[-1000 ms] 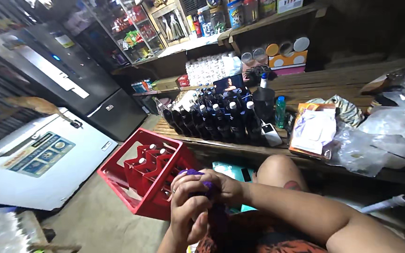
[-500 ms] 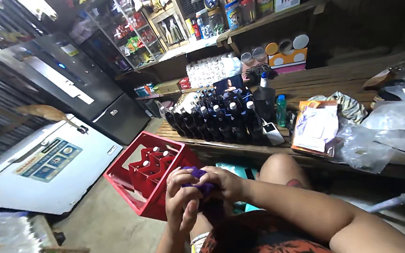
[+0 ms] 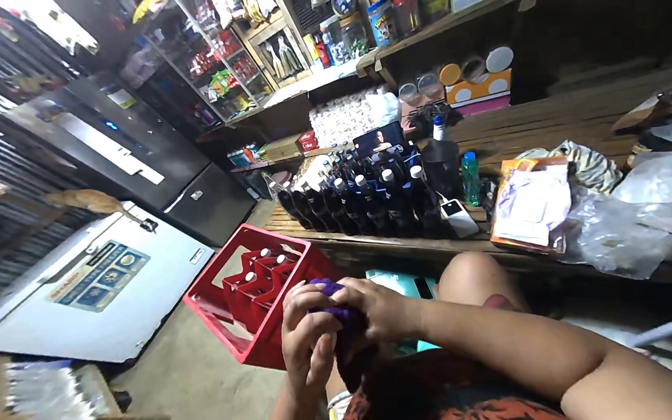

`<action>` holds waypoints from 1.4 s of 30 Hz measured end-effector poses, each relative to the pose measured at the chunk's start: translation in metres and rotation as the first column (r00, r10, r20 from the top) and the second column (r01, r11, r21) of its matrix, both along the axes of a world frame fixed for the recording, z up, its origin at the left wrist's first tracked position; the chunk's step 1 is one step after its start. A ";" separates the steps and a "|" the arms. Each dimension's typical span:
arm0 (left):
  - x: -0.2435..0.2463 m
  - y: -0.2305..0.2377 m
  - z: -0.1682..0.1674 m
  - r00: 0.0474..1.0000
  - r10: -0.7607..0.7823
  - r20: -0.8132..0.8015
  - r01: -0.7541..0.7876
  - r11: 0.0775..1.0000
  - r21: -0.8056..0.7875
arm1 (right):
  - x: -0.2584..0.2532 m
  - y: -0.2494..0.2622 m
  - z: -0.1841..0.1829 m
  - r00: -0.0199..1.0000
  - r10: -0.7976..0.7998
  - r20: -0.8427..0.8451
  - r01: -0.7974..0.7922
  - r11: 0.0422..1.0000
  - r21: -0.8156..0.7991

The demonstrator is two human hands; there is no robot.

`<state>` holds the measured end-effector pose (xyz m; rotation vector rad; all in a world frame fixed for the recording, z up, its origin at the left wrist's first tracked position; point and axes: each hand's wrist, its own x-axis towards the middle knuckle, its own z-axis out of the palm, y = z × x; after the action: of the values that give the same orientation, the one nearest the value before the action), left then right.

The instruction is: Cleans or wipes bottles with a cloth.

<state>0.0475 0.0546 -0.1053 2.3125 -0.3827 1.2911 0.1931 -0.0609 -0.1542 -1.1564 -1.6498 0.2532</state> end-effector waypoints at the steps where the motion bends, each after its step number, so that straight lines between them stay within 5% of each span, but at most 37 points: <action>1: 0.001 0.000 0.000 1.000 0.000 0.000 0.000 1.000 0.004 | -0.004 0.000 -0.003 1.000 -0.016 0.002 0.016 1.000 0.001; 38: 0.046 0.029 0.017 0.994 -0.055 -0.099 0.039 0.987 -0.156 | 0.015 0.006 -0.015 0.967 -0.253 0.009 0.254 0.967 -0.021; 42: 0.047 0.028 0.017 0.992 -0.073 -0.105 0.057 0.987 -0.152 | 0.016 0.006 -0.012 0.977 -0.214 -0.015 0.209 0.967 -0.143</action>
<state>0.0944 0.0827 -0.0884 2.2156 -0.3116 1.1162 0.2091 -0.0551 -0.1658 -1.4179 -1.4867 0.2522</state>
